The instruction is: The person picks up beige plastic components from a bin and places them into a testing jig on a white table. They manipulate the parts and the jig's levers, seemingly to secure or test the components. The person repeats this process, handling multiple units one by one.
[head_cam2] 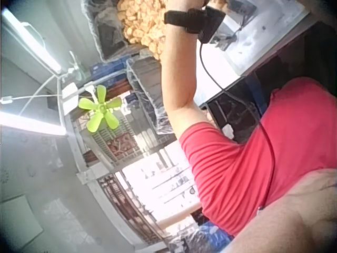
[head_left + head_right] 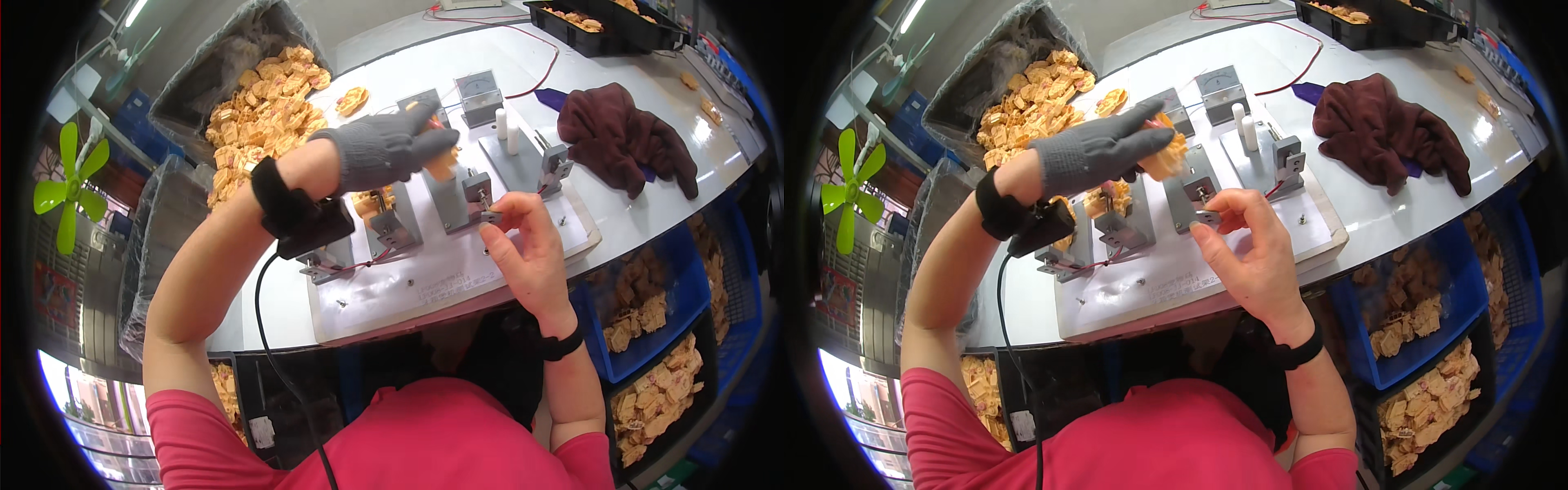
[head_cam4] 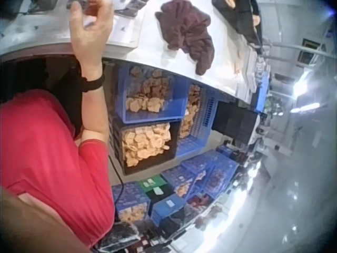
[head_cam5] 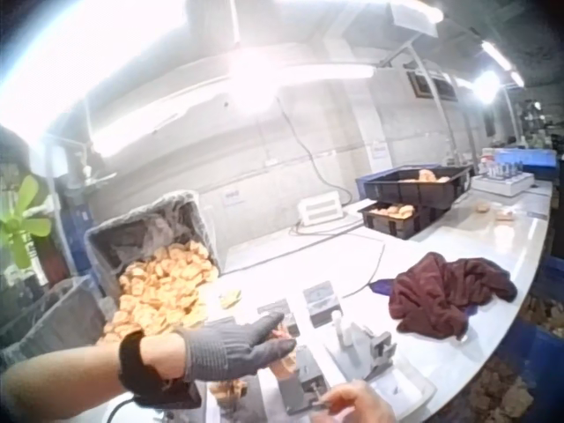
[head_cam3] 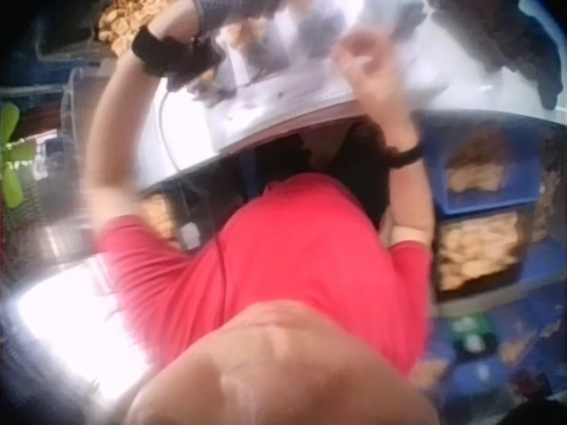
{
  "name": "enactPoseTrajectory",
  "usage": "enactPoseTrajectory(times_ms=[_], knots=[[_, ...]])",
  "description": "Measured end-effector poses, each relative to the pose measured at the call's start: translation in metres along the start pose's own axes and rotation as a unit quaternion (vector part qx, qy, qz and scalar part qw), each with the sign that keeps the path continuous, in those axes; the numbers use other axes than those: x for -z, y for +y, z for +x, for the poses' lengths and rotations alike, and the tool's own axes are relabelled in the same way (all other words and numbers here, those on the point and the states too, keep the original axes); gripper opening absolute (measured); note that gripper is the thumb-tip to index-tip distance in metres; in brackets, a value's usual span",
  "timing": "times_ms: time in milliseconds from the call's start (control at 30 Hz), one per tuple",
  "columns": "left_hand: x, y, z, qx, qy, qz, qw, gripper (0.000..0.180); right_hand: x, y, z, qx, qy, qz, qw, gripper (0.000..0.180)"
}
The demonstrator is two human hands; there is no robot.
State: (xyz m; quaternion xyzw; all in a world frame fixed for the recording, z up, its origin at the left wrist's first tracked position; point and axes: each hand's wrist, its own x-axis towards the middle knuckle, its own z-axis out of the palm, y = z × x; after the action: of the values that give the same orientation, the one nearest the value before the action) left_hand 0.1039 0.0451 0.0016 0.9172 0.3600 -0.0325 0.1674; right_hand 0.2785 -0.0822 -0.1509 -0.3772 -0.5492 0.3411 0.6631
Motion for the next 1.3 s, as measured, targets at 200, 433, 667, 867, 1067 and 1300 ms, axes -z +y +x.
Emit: enactPoseTrajectory(times_ms=[200, 433, 667, 867, 1067, 1300], knots=[[-0.001, 0.027, 0.029, 0.103, -0.096, 0.008, 0.990, 0.042, 0.001, 0.000, -0.001, 0.010, 0.003, -0.028, 1.000, 0.025], [-0.005, 0.028, 0.022, 0.100, -0.124, 0.091, 0.983, 0.057, -0.002, -0.005, -0.001, -0.026, -0.012, -0.008, 1.000, 0.028], [0.019, 0.022, -0.078, 0.096, 0.165, -0.045, 0.981, 0.070, -0.001, 0.002, -0.001, -0.005, 0.052, -0.047, 0.998, 0.031], [-0.038, -0.023, -0.181, 0.188, 0.341, -0.263, 0.883, 0.049, -0.007, -0.005, 0.000, 0.025, 0.002, -0.182, 0.983, 0.012], [-0.141, -0.073, -0.236, 0.304, 0.434, -0.399, 0.749, 0.041, -0.009, -0.019, 0.004, 0.014, -0.083, -0.276, 0.958, 0.009], [-0.213, -0.101, -0.254, 0.358, 0.454, -0.409, 0.706, 0.038, -0.001, -0.025, 0.010, 0.022, -0.196, -0.398, 0.896, 0.018]])
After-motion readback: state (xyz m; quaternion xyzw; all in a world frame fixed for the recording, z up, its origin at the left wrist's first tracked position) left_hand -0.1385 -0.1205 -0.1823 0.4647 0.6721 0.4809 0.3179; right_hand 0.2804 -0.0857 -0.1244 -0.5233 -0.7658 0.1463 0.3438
